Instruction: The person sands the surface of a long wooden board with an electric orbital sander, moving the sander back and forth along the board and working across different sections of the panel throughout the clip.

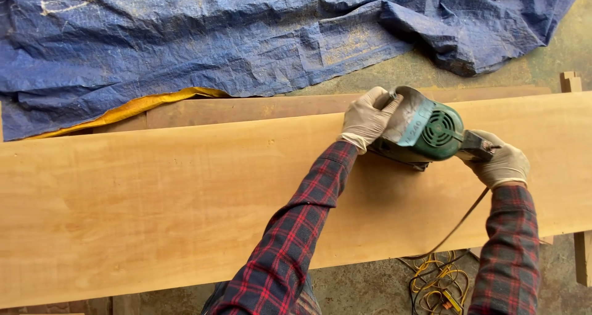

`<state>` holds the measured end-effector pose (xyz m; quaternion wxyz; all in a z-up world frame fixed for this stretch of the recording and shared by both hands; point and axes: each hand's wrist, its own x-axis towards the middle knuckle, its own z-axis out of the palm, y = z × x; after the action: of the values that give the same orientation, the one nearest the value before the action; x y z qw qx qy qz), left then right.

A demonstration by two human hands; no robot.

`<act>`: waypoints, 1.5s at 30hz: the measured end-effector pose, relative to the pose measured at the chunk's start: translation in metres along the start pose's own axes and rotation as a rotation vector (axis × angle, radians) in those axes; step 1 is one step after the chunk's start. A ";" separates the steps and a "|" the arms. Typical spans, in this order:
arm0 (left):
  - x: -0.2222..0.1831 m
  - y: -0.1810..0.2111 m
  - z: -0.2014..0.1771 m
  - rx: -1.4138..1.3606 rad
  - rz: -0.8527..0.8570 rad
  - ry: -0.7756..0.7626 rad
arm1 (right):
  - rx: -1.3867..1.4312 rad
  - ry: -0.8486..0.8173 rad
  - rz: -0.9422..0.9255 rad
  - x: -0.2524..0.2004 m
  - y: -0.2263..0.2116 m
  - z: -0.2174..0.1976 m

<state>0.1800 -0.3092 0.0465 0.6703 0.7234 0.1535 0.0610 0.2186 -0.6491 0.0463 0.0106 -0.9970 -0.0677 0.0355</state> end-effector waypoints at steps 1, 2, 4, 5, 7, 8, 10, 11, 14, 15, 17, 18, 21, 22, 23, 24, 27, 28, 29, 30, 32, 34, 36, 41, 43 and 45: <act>-0.007 -0.002 0.007 0.004 -0.002 0.011 | 0.005 -0.002 -0.011 -0.001 0.013 0.004; -0.013 -0.006 0.010 0.000 0.047 0.041 | -0.029 -0.004 -0.040 0.002 0.024 0.009; -0.030 -0.009 0.011 0.003 0.096 0.093 | -0.057 -0.005 -0.093 0.002 0.040 0.019; -0.041 -0.009 0.008 0.015 0.149 0.118 | -0.058 0.005 -0.121 0.001 0.047 0.023; -0.056 -0.013 0.005 0.034 0.201 0.166 | -0.053 0.016 -0.172 0.000 0.053 0.027; -0.063 -0.018 0.003 0.068 0.221 0.160 | -0.074 0.004 -0.175 -0.003 0.052 0.029; -0.074 -0.021 -0.005 0.108 0.236 0.176 | -0.091 -0.008 -0.201 -0.010 0.060 0.042; -0.079 -0.019 -0.011 0.114 0.223 0.153 | 0.011 -0.002 -0.214 -0.014 0.067 0.053; -0.089 -0.023 -0.030 0.090 0.179 0.133 | 0.222 0.023 -0.305 -0.012 0.097 0.103; -0.091 -0.025 -0.036 0.052 0.155 0.104 | 0.326 0.047 -0.350 -0.010 0.108 0.121; -0.099 -0.013 -0.066 0.015 0.101 0.072 | 0.326 0.048 -0.375 -0.014 0.094 0.131; -0.104 -0.007 -0.081 -0.027 0.049 0.013 | 0.322 0.052 -0.374 -0.018 0.088 0.136; -0.108 -0.031 -0.096 -0.047 -0.012 -0.045 | 0.284 0.026 -0.367 -0.034 0.060 0.138; -0.112 -0.031 -0.106 -0.049 -0.008 -0.034 | 0.283 0.029 -0.379 -0.039 0.050 0.137; -0.116 -0.032 -0.116 -0.044 0.001 -0.028 | 0.262 0.019 -0.363 -0.043 0.040 0.136; -0.120 -0.031 -0.125 -0.042 0.010 -0.025 | 0.237 0.010 -0.345 -0.048 0.032 0.134; -0.129 -0.038 -0.151 -0.061 0.009 -0.009 | -0.050 0.028 -0.254 -0.084 -0.044 0.093; -0.131 -0.041 -0.158 -0.068 0.013 -0.007 | -0.056 0.033 -0.257 -0.090 -0.054 0.093; -0.132 -0.043 -0.166 -0.077 0.005 -0.007 | -0.195 0.041 -0.189 -0.096 -0.063 0.094; -0.134 -0.046 -0.174 -0.085 -0.003 -0.009 | -0.332 0.049 -0.118 -0.103 -0.073 0.096; -0.136 -0.046 -0.199 -0.079 -0.023 0.001 | -0.315 0.068 -0.104 -0.119 -0.100 0.093; -0.135 -0.054 -0.220 -0.071 -0.044 0.012 | -0.295 0.086 -0.092 -0.136 -0.132 0.089; -0.131 -0.072 -0.237 -0.034 -0.020 0.073 | -0.173 0.152 -0.106 -0.157 -0.172 0.084; -0.135 -0.084 -0.302 -0.033 0.026 0.147 | -0.101 0.133 -0.109 -0.180 -0.272 0.059; -0.139 -0.086 -0.329 -0.033 0.031 0.169 | -0.089 0.118 -0.115 -0.187 -0.304 0.054; -0.145 -0.088 -0.356 0.003 0.017 0.194 | -0.047 0.127 -0.144 -0.193 -0.332 0.054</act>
<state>-0.0746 -0.0097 0.0102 0.6505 0.7165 0.2119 0.1361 -0.0210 -0.3454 0.0146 -0.0061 -0.9898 -0.1392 -0.0305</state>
